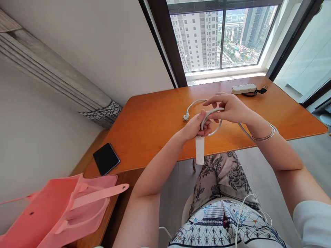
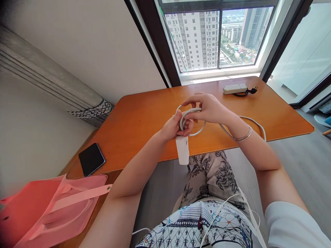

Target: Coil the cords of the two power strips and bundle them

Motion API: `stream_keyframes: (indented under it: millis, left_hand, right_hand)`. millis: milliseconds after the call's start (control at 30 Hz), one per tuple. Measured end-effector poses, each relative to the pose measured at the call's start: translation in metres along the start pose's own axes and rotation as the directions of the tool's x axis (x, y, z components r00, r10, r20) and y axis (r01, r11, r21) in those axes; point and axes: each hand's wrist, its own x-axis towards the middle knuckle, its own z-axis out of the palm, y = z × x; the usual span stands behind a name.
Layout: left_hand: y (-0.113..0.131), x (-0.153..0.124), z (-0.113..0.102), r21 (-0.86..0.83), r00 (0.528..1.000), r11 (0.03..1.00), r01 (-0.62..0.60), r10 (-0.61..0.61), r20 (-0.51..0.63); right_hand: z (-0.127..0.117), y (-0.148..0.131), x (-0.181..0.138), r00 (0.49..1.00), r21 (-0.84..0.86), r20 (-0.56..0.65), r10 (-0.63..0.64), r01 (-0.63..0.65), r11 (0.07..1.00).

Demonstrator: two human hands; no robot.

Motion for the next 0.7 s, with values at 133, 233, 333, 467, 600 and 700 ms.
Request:
stream_keyframes:
  millis: [133, 233, 333, 467, 600, 700]
  left_hand:
    - [0.001, -0.004, -0.002, -0.159, 0.993, 0.985, 0.061, -0.043, 0.114]
    - [0.000, -0.008, -0.002, -0.338, 0.984, 0.929, 0.151, -0.108, 0.144]
    - [0.001, -0.011, 0.003, -0.516, 0.974, 0.828, 0.220, -0.217, 0.066]
    - [0.009, -0.017, 0.006, -0.668, 0.962, 0.730, 0.145, -0.263, -0.078]
    - [0.021, -0.020, 0.001, -0.712, 0.948, 0.697, -0.085, -0.163, -0.273]
    - [0.028, -0.019, -0.003, -0.673, 0.897, 0.686, -0.275, -0.069, -0.437]
  right_hand:
    - [-0.005, 0.019, 0.004, 0.990, 0.257, 0.112, 0.083, -0.110, 0.960]
    - [-0.002, 0.031, 0.000, 0.982, 0.435, 0.161, 0.098, -0.160, 0.886]
    - [0.004, 0.043, -0.008, 0.979, 0.557, 0.150, 0.137, -0.198, 0.806]
    - [0.012, 0.055, -0.022, 0.971, 0.655, 0.111, 0.211, -0.231, 0.720]
    - [0.028, 0.061, -0.036, 0.953, 0.660, 0.135, 0.270, -0.290, 0.693]
    - [0.048, 0.058, -0.048, 0.945, 0.581, 0.077, 0.318, -0.301, 0.756]
